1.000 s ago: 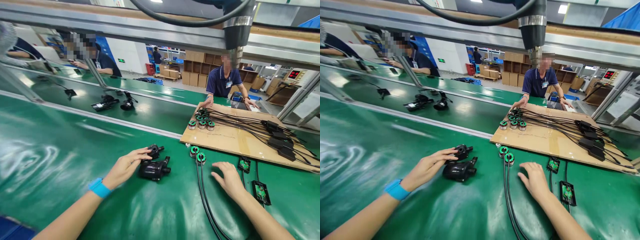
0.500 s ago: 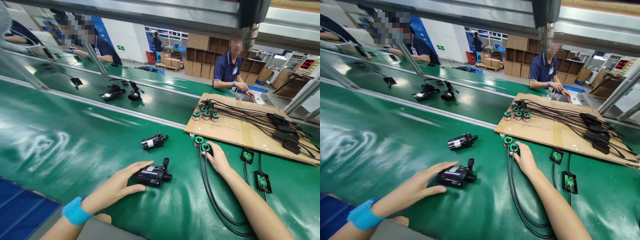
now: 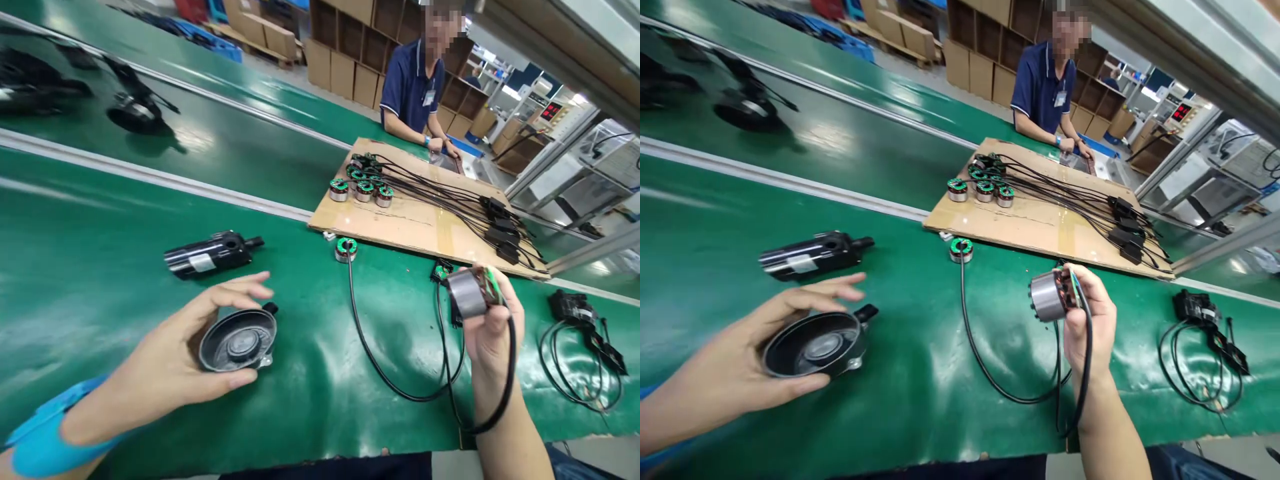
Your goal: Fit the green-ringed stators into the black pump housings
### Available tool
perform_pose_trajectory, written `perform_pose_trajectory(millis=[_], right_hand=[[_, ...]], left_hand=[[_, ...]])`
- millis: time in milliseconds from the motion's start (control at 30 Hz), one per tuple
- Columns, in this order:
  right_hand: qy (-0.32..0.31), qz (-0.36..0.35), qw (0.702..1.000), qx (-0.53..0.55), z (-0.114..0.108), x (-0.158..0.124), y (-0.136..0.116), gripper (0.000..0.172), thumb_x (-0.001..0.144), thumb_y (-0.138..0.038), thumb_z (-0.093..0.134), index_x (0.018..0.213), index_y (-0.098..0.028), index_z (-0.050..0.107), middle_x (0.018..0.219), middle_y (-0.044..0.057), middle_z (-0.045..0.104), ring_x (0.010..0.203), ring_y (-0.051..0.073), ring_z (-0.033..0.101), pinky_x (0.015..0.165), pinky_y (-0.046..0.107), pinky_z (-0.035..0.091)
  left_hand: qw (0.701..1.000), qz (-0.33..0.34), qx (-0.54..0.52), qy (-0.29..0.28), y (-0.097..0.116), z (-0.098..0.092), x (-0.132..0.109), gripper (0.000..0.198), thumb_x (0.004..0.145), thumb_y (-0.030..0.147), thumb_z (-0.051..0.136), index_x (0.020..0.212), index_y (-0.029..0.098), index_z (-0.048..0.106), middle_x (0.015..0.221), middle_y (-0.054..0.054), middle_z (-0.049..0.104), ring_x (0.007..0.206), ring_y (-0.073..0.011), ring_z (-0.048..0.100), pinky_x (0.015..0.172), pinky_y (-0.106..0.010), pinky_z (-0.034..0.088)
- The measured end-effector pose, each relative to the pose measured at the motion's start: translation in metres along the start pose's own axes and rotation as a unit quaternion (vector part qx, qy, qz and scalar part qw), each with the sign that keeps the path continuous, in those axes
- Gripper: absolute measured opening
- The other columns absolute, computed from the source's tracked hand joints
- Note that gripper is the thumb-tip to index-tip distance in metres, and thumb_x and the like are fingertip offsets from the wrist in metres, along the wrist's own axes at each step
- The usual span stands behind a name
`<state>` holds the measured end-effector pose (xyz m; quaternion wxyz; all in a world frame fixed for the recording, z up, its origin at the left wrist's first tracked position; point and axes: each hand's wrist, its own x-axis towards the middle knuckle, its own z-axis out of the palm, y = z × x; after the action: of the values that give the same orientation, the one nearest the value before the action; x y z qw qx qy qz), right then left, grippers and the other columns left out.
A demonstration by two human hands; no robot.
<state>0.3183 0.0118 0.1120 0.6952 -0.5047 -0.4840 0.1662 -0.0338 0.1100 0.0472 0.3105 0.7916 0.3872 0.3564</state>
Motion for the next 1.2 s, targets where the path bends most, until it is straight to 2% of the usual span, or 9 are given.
perform_pose_trajectory(millis=[100, 167, 333, 467, 533, 633, 800, 1000, 1200], right_hand=[[0.036, -0.006, 0.999, 0.016, -0.005, -0.015, -0.021, 0.068, 0.071, -0.079, 0.076, 0.113, -0.026, 0.071, 0.101, 0.004, 0.073, 0.100, 0.026, 0.072, 0.098, 0.042, 0.055], [0.039, -0.007, 0.999, 0.028, -0.006, -0.024, -0.025, 0.069, 0.070, -0.081, 0.075, 0.112, -0.027, 0.070, 0.099, 0.003, 0.073, 0.100, 0.025, 0.072, 0.101, 0.042, 0.054], [0.007, 0.002, 1.000, -0.014, -0.008, -0.042, -0.014, 0.070, 0.074, -0.078, 0.075, 0.118, -0.023, 0.069, 0.102, 0.008, 0.074, 0.091, 0.025, 0.075, 0.085, 0.037, 0.061], [-0.049, -0.001, 0.997, -0.057, -0.003, -0.052, -0.006, 0.067, 0.078, -0.071, 0.075, 0.122, -0.021, 0.068, 0.106, 0.015, 0.075, 0.092, 0.029, 0.076, 0.073, 0.037, 0.064], [-0.080, -0.018, 0.994, -0.074, 0.003, -0.054, -0.006, 0.062, 0.081, -0.067, 0.075, 0.124, -0.022, 0.068, 0.106, 0.014, 0.075, 0.096, 0.030, 0.076, 0.075, 0.039, 0.063], [-0.135, -0.060, 0.983, -0.112, 0.013, -0.056, -0.006, 0.057, 0.083, -0.064, 0.075, 0.124, -0.025, 0.069, 0.105, 0.011, 0.075, 0.098, 0.029, 0.074, 0.083, 0.043, 0.060], [-0.153, -0.118, 0.971, -0.143, 0.017, -0.063, 0.000, 0.059, 0.083, -0.061, 0.077, 0.131, -0.027, 0.067, 0.108, 0.008, 0.075, 0.101, 0.028, 0.071, 0.098, 0.048, 0.047], [-0.138, -0.104, 0.976, -0.130, 0.023, -0.066, 0.003, 0.057, 0.086, -0.059, 0.076, 0.132, -0.028, 0.066, 0.109, 0.008, 0.074, 0.099, 0.028, 0.071, 0.096, 0.047, 0.046], [-0.257, -0.168, 0.935, -0.178, 0.054, -0.065, 0.001, 0.056, 0.089, -0.061, 0.073, 0.133, -0.029, 0.061, 0.106, 0.007, 0.077, 0.092, 0.028, 0.074, 0.089, 0.044, 0.047]], left_hand=[[0.990, 0.082, -0.084, -0.075, 0.009, 0.020, 0.020, 0.043, 0.078, 0.037, 0.074, 0.103, 0.030, 0.040, 0.115, -0.001, 0.076, 0.141, -0.0331, 0.053, 0.123, -0.066, 0.028], [0.989, 0.086, -0.097, -0.068, 0.012, 0.038, 0.025, 0.047, 0.077, 0.033, 0.076, 0.104, 0.030, 0.038, 0.099, 0.001, 0.078, 0.129, -0.0317, 0.063, 0.127, -0.065, 0.019], [0.996, 0.003, -0.071, -0.055, 0.020, 0.061, 0.013, 0.074, 0.080, 0.044, 0.078, 0.137, 0.025, 0.036, 0.118, -0.010, 0.071, 0.122, -0.0319, 0.067, 0.104, -0.048, 0.055], [0.994, 0.077, 0.045, -0.067, 0.028, 0.050, -0.007, 0.074, 0.091, 0.028, 0.059, 0.154, 0.024, 0.022, 0.128, -0.012, 0.064, 0.131, -0.0311, 0.059, 0.120, -0.058, 0.037], [0.989, 0.106, 0.083, -0.057, 0.032, 0.046, -0.015, 0.068, 0.090, 0.025, 0.058, 0.152, 0.023, 0.029, 0.130, -0.012, 0.062, 0.132, -0.0316, 0.058, 0.123, -0.062, 0.030], [0.989, 0.102, 0.101, -0.037, 0.034, 0.050, -0.020, 0.054, 0.090, 0.033, 0.070, 0.137, 0.024, 0.046, 0.124, -0.010, 0.064, 0.132, -0.0333, 0.057, 0.122, -0.064, 0.030], [0.996, 0.079, 0.041, 0.007, 0.034, 0.064, -0.019, 0.058, 0.079, 0.045, 0.086, 0.120, 0.023, 0.051, 0.118, -0.008, 0.068, 0.133, -0.0356, 0.058, 0.120, -0.065, 0.031], [0.998, 0.040, -0.021, 0.035, 0.030, 0.073, -0.020, 0.070, 0.067, 0.045, 0.095, 0.115, 0.023, 0.048, 0.115, -0.006, 0.072, 0.133, -0.0363, 0.059, 0.120, -0.067, 0.030], [0.998, 0.046, -0.052, -0.010, 0.036, 0.073, -0.023, 0.059, 0.074, 0.045, 0.090, 0.116, 0.024, 0.054, 0.117, -0.007, 0.074, 0.132, -0.0345, 0.061, 0.122, -0.064, 0.028]])
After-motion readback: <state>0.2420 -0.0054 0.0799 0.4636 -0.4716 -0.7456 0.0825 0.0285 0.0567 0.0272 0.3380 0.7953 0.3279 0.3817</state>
